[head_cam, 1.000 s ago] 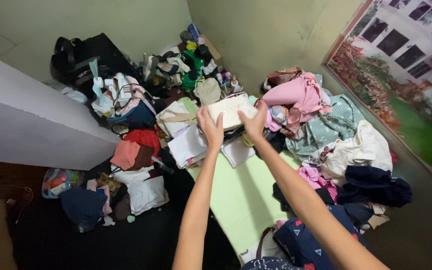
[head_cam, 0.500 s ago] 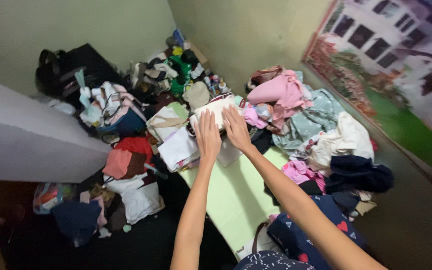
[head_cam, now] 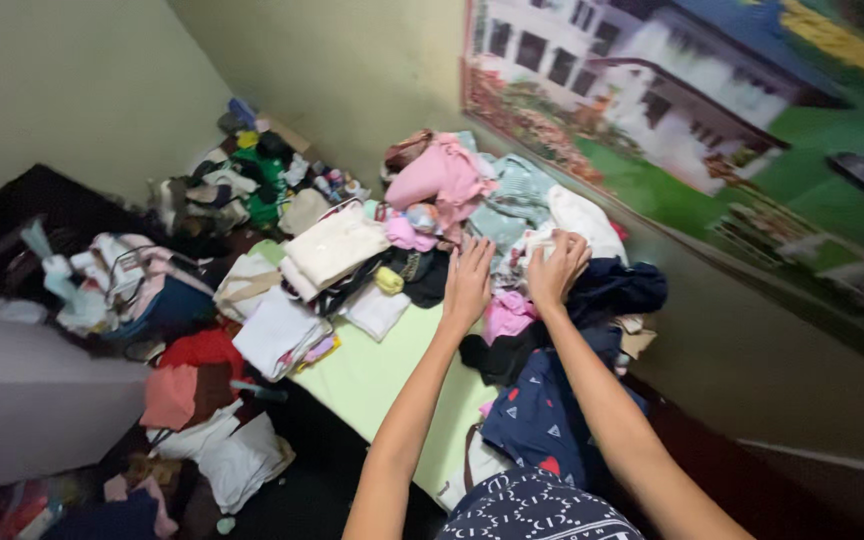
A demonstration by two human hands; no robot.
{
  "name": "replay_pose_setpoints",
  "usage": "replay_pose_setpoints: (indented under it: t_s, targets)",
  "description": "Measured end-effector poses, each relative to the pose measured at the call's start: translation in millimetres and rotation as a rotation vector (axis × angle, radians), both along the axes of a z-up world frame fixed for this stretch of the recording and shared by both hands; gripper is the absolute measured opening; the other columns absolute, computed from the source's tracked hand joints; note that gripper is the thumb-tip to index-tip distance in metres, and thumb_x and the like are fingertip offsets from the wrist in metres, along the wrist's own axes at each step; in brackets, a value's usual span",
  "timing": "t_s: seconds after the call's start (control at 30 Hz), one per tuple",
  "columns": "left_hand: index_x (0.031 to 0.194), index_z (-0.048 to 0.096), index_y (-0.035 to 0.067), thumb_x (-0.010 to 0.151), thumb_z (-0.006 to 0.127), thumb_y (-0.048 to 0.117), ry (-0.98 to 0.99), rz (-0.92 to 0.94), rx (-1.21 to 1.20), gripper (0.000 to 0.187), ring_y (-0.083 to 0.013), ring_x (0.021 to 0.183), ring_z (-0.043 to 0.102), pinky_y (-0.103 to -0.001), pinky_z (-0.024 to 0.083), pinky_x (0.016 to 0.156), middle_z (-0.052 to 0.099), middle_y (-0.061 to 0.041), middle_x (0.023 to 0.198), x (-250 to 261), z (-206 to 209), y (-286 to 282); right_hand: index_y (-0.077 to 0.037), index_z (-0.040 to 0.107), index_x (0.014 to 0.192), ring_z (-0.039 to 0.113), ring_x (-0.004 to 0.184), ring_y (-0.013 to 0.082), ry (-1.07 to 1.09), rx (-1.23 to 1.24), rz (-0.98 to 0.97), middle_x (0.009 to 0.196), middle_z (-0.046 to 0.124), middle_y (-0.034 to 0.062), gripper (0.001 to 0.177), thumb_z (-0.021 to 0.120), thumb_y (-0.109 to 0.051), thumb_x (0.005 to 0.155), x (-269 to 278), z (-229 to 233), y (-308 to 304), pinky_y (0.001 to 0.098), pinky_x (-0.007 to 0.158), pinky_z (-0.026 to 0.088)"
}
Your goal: The person folds various small items of clothing, including shirts, pants, and a small yellow garment, by hand on a table.
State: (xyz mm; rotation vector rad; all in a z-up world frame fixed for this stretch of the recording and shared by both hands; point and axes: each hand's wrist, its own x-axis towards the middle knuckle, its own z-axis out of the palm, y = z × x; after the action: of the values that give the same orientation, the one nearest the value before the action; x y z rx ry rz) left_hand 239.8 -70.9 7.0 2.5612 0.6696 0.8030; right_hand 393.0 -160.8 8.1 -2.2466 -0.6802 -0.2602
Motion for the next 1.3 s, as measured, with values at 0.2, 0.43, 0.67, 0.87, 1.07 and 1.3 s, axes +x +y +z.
replay_pose_setpoints:
  t_s: [0.2,0.43,0.67,0.87,1.07,1.3]
  targets:
    - [0.145,0.054,0.005,0.092,0.059,0.003,-0.054,-0.063,-0.076,0.052,-0.0347,0.145,0.043,-0.055,0.030,0.120,0.052,-0.015,0.152,20,-6,-30,0.001,0.061,0.115,0.046,0.112,0.0408,-0.078,-0.078,-0.003,0.116,0.053,0.0205,0.057,0.084,-0.033,0.075,35,-4,-16,0.0536,0.094,0.033]
    - [0.142,0.055,0.003,0.092,0.058,0.003,-0.099,-0.031,-0.088,0.050,-0.0360,0.142,0.047,-0.052,0.034,0.118,0.054,-0.017,0.149,7,15,-27,-0.009,0.065,0.105,0.058,0.101,0.0251,0.183,0.268,0.196,0.101,0.066,0.0059,0.013,0.069,-0.020,0.098,70,-17,2,0.0430,0.089,0.042]
    - [0.138,0.058,0.000,0.102,0.048,0.004,-0.373,0.023,-0.342,0.037,-0.0364,0.131,0.059,-0.043,0.044,0.113,0.063,-0.022,0.138,-3,46,-16,-0.007,0.058,0.113,0.057,0.101,0.0129,0.846,0.977,0.654,0.106,0.062,0.0018,0.006,0.059,-0.011,0.108,56,83,17,0.0302,0.092,0.047]
    - [0.136,0.061,0.002,0.108,0.051,0.016,-0.641,0.250,-0.567,0.033,-0.0261,0.119,0.066,-0.036,0.049,0.106,0.070,-0.018,0.129,-40,84,5,-0.009,0.057,0.125,0.063,0.121,0.0215,1.412,1.140,0.931,0.127,0.067,0.0062,0.025,0.048,-0.015,0.102,3,185,4,0.0392,0.108,0.049]
    - [0.147,0.044,0.001,0.097,0.070,0.027,-0.648,-0.079,-0.690,0.061,-0.0218,0.130,0.053,-0.033,0.040,0.111,0.055,-0.015,0.140,-111,98,8,-0.006,0.058,0.132,0.069,0.110,0.0221,1.683,0.738,1.017,0.124,0.069,0.0100,0.032,0.051,-0.013,0.102,-57,126,22,0.0379,0.097,0.056]
    - [0.121,0.063,0.002,0.091,0.071,0.016,-0.433,0.399,-0.758,0.035,-0.0178,0.105,0.070,-0.034,0.055,0.093,0.074,-0.015,0.113,-185,46,-28,-0.001,0.060,0.122,0.066,0.094,0.0210,1.681,0.272,0.984,0.108,0.063,0.0110,0.024,0.065,-0.020,0.108,-121,-8,30,0.0354,0.079,0.057]
